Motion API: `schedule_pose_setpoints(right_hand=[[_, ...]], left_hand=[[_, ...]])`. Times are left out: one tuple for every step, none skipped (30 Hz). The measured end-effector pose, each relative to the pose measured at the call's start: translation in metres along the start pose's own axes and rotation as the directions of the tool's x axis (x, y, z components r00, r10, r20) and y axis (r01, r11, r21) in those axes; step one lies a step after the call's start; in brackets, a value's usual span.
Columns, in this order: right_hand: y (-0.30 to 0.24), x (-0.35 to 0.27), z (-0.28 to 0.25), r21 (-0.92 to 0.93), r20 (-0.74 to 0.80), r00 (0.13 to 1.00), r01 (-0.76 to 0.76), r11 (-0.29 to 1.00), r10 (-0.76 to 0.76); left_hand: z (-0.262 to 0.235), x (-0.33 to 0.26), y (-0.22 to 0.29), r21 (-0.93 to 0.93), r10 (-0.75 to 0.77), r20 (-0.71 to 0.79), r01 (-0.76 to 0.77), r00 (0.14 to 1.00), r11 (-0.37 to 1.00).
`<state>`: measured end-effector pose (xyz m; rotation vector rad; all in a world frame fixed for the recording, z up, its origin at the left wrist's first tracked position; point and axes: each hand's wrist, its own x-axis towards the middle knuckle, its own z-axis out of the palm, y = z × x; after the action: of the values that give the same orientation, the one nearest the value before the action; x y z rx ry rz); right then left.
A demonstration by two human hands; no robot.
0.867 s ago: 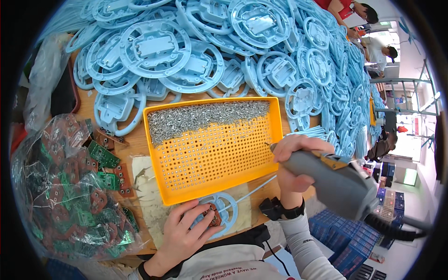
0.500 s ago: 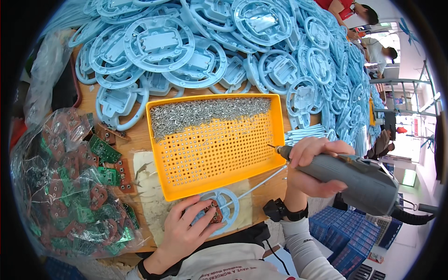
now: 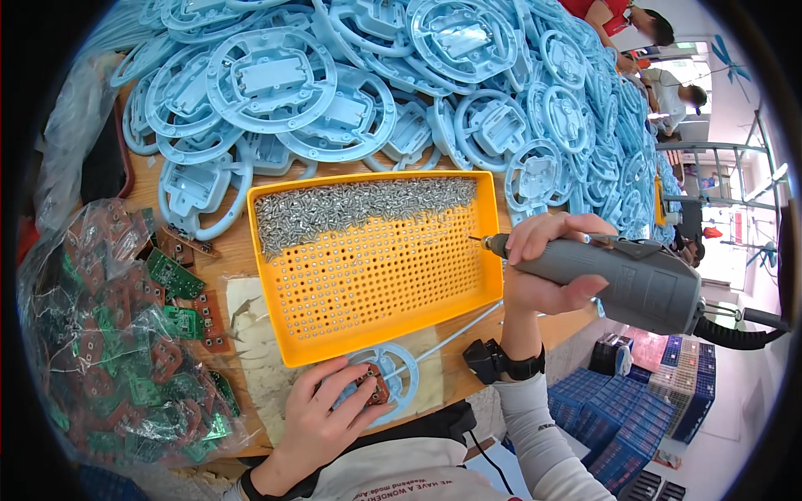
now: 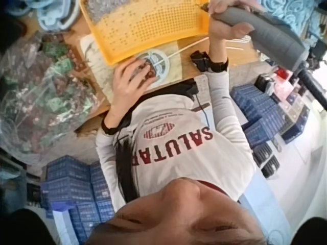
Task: The person assembles small electronic devices by placing circuit boards into light blue plastic housings and securing them with screws using a power drill. The person repeatedly picks up a housing, inserts a board, and drives screws into the assembly before moving the finished unit aside.
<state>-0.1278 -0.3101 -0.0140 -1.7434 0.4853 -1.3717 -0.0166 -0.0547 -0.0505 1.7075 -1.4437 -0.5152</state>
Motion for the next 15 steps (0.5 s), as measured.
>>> schedule_pose_setpoints(right_hand=[[0.0007,0.0000,0.0017,0.002,-0.001,1.000,0.002,1.000,-0.002],[0.0009,-0.0002,0.0036,0.004,-0.003,1.000,0.002,1.000,-0.002],[0.0014,-0.0005,0.0046,0.006,-0.004,1.000,0.002,1.000,-0.002],[0.0027,-0.0010,0.0046,-0.002,-0.006,1.000,0.001,1.000,-0.001],[0.0037,-0.0006,0.0046,-0.010,-0.007,1.000,0.002,1.000,-0.002],[0.0041,-0.0004,0.0045,-0.018,-0.008,1.000,0.003,1.000,-0.004],[0.0032,-0.0007,0.0041,0.004,-0.009,1.000,0.000,1.000,0.000],[0.0022,-0.0010,0.0042,0.028,-0.009,1.000,-0.005,1.000,0.005],[0.0014,-0.0010,0.0045,0.053,-0.009,1.000,-0.010,0.999,0.010],[0.0011,-0.0004,0.0058,0.052,-0.009,1.000,-0.025,0.998,0.025],[-0.0001,0.0006,0.0069,0.050,-0.009,0.999,-0.039,0.998,0.040],[-0.0009,0.0011,0.0073,0.047,-0.010,0.999,-0.053,0.998,0.054],[-0.0013,0.0007,0.0069,0.051,-0.011,0.999,-0.042,0.998,0.042],[-0.0005,-0.0002,0.0068,0.058,-0.012,0.999,-0.031,0.998,0.032],[0.0003,-0.0010,0.0068,0.065,-0.013,1.000,-0.021,0.998,0.022]], left_hand=[[0.0004,0.0005,-0.0003,0.000,0.002,-0.001,-0.002,1.000,1.000],[0.0005,0.0003,-0.0005,0.000,0.002,0.001,-0.002,1.000,1.000],[0.0007,0.0002,-0.0006,0.000,0.003,0.002,-0.003,1.000,1.000],[0.0008,0.0000,-0.0006,0.000,0.002,0.004,-0.002,1.000,1.000],[0.0006,0.0003,-0.0005,-0.001,0.001,0.005,-0.001,1.000,1.000],[0.0004,0.0005,-0.0004,-0.001,0.001,0.005,-0.001,1.000,1.000],[0.0004,0.0005,-0.0003,-0.002,0.001,0.005,-0.001,1.000,1.000],[0.0004,0.0003,-0.0004,-0.001,-0.001,0.005,0.001,1.000,1.000],[0.0004,0.0001,-0.0005,0.001,-0.003,0.005,0.003,1.000,1.000],[0.0003,0.0002,-0.0007,0.003,-0.002,0.004,0.002,1.000,1.000],[0.0003,0.0005,-0.0005,0.004,0.000,0.002,0.000,1.000,1.000],[0.0003,0.0009,-0.0003,0.004,0.003,0.001,-0.003,1.000,1.000],[0.0004,0.0010,0.0001,0.003,0.006,0.001,-0.006,1.000,1.000],[0.0003,0.0012,0.0000,0.005,0.006,0.001,-0.006,1.000,1.000],[0.0004,0.0013,-0.0002,0.006,0.007,0.002,-0.007,1.000,1.000]])
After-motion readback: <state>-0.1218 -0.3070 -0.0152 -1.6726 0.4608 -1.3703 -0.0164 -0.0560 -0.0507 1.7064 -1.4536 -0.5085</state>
